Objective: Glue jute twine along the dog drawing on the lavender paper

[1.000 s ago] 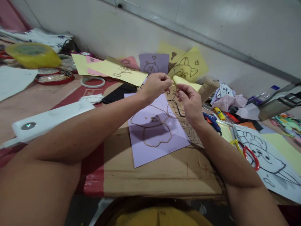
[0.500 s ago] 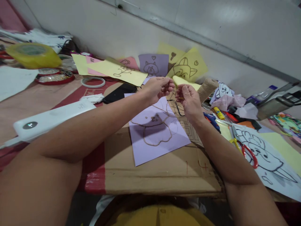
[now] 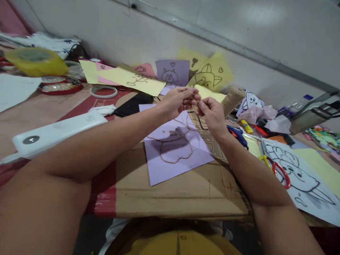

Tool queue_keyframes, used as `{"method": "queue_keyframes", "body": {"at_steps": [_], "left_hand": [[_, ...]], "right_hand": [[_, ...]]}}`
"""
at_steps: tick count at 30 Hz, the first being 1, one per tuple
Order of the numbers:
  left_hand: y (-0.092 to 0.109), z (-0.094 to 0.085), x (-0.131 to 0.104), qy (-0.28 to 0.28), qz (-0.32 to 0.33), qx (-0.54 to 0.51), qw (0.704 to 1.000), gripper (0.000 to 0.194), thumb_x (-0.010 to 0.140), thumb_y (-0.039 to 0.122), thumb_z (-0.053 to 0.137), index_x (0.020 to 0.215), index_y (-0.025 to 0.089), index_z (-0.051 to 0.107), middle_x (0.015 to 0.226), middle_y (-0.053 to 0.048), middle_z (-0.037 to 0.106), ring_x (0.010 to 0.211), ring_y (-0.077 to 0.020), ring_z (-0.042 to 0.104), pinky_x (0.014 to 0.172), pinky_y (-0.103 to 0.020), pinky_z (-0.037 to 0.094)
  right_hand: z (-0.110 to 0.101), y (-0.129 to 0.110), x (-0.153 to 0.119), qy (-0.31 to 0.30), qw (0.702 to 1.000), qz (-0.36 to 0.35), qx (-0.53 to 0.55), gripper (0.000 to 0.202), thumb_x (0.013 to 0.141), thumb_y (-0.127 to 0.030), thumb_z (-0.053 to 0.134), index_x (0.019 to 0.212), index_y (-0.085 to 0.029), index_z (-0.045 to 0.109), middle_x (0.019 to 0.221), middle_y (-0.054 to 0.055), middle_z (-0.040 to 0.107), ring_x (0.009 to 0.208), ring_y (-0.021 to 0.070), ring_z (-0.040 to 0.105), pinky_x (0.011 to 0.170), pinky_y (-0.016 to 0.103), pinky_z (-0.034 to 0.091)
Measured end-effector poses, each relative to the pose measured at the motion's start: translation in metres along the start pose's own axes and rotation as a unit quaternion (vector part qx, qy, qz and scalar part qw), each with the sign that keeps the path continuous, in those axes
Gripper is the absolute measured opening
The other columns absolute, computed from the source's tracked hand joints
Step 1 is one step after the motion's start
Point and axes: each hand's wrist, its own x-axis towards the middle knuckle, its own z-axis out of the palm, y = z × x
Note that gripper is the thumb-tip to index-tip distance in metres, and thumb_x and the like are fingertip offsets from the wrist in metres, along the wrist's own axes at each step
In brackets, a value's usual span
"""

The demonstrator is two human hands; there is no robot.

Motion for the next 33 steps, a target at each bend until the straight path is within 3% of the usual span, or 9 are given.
{"method": "queue_keyframes", "body": {"at_steps": [8, 11, 14, 18, 24, 26, 29, 31, 33], "left_hand": [[0.008, -0.001, 0.000, -0.019, 0.043, 0.039, 0.998, 0.012, 0.105, 0.014, 0.055, 0.099, 0.014, 0.065, 0.079, 0.000, 0.072, 0.060, -0.0035, 0.063, 0.061, -0.015, 0.048], [0.007, 0.002, -0.002, -0.021, 0.044, 0.045, 0.998, 0.006, 0.103, 0.014, 0.059, 0.100, 0.014, 0.064, 0.080, 0.001, 0.072, 0.059, -0.0042, 0.064, 0.063, -0.017, 0.050], [0.010, 0.005, -0.002, -0.023, 0.050, 0.054, 0.997, 0.006, 0.103, 0.017, 0.061, 0.100, 0.014, 0.065, 0.083, 0.001, 0.072, 0.062, -0.0051, 0.066, 0.065, -0.019, 0.052], [0.023, 0.005, -0.001, -0.040, 0.089, 0.036, 0.995, 0.017, 0.106, 0.015, 0.054, 0.094, 0.015, 0.066, 0.080, 0.002, 0.071, 0.064, -0.0039, 0.065, 0.066, -0.016, 0.053], [0.053, 0.004, -0.005, -0.051, 0.168, -0.034, 0.984, 0.028, 0.111, 0.015, 0.044, 0.091, 0.021, 0.064, 0.078, 0.006, 0.074, 0.062, -0.0021, 0.061, 0.056, -0.014, 0.046], [0.063, 0.005, -0.007, -0.032, 0.195, -0.048, 0.979, 0.026, 0.112, 0.014, 0.042, 0.096, 0.020, 0.062, 0.079, 0.006, 0.073, 0.061, -0.0026, 0.061, 0.053, -0.015, 0.042], [0.072, 0.009, -0.010, -0.025, 0.248, -0.050, 0.967, 0.018, 0.112, 0.015, 0.044, 0.104, 0.016, 0.060, 0.082, 0.007, 0.067, 0.060, -0.0021, 0.058, 0.051, -0.016, 0.035], [0.075, 0.012, -0.012, -0.017, 0.273, -0.073, 0.959, 0.012, 0.109, 0.011, 0.048, 0.108, 0.014, 0.059, 0.075, 0.010, 0.053, 0.054, 0.0000, 0.049, 0.050, -0.015, 0.027], [0.077, 0.016, -0.015, -0.005, 0.285, -0.096, 0.954, 0.010, 0.107, 0.007, 0.050, 0.110, 0.014, 0.057, 0.072, 0.010, 0.041, 0.052, 0.0008, 0.043, 0.051, -0.014, 0.024]], "right_hand": [[-0.004, 0.014, 0.009, 0.048, 0.998, 0.044, -0.002, 0.043, 0.089, -0.064, 0.066, 0.100, -0.024, 0.058, 0.101, 0.002, 0.066, 0.086, 0.0136, 0.061, 0.071, 0.027, 0.053], [-0.003, 0.016, 0.009, -0.030, 0.999, 0.030, 0.017, 0.049, 0.087, -0.064, 0.069, 0.116, -0.025, 0.059, 0.121, 0.006, 0.068, 0.107, 0.0172, 0.064, 0.092, 0.033, 0.055], [-0.002, 0.019, 0.008, -0.130, 0.991, 0.044, 0.003, 0.036, 0.094, -0.054, 0.065, 0.112, -0.023, 0.065, 0.104, 0.004, 0.072, 0.097, 0.0163, 0.066, 0.093, 0.033, 0.053], [-0.007, 0.028, 0.009, -0.113, 0.984, 0.061, -0.123, 0.028, 0.101, -0.037, 0.052, 0.097, -0.018, 0.073, 0.074, 0.000, 0.066, 0.068, 0.0140, 0.057, 0.074, 0.031, 0.048], [-0.024, 0.025, 0.015, -0.046, 0.909, 0.011, -0.414, 0.022, 0.095, -0.026, 0.059, 0.093, -0.017, 0.080, 0.106, 0.013, 0.074, 0.105, 0.0279, 0.064, 0.096, 0.044, 0.045], [-0.034, 0.022, 0.018, -0.003, 0.890, -0.006, -0.456, 0.023, 0.094, -0.026, 0.060, 0.094, -0.016, 0.081, 0.109, 0.016, 0.072, 0.106, 0.0301, 0.063, 0.096, 0.046, 0.046], [-0.047, 0.021, 0.026, 0.023, 0.922, 0.014, -0.386, 0.023, 0.095, -0.028, 0.061, 0.089, -0.016, 0.079, 0.084, 0.010, 0.071, 0.085, 0.0234, 0.065, 0.084, 0.040, 0.052], [-0.051, 0.020, 0.031, 0.037, 0.964, 0.057, -0.256, 0.027, 0.097, -0.033, 0.058, 0.086, -0.016, 0.076, 0.071, 0.005, 0.065, 0.071, 0.0183, 0.063, 0.074, 0.036, 0.055], [-0.051, 0.017, 0.036, 0.058, 0.990, 0.072, -0.102, 0.029, 0.100, -0.040, 0.056, 0.093, -0.017, 0.073, 0.077, 0.004, 0.068, 0.071, 0.0159, 0.066, 0.071, 0.033, 0.057]]}}
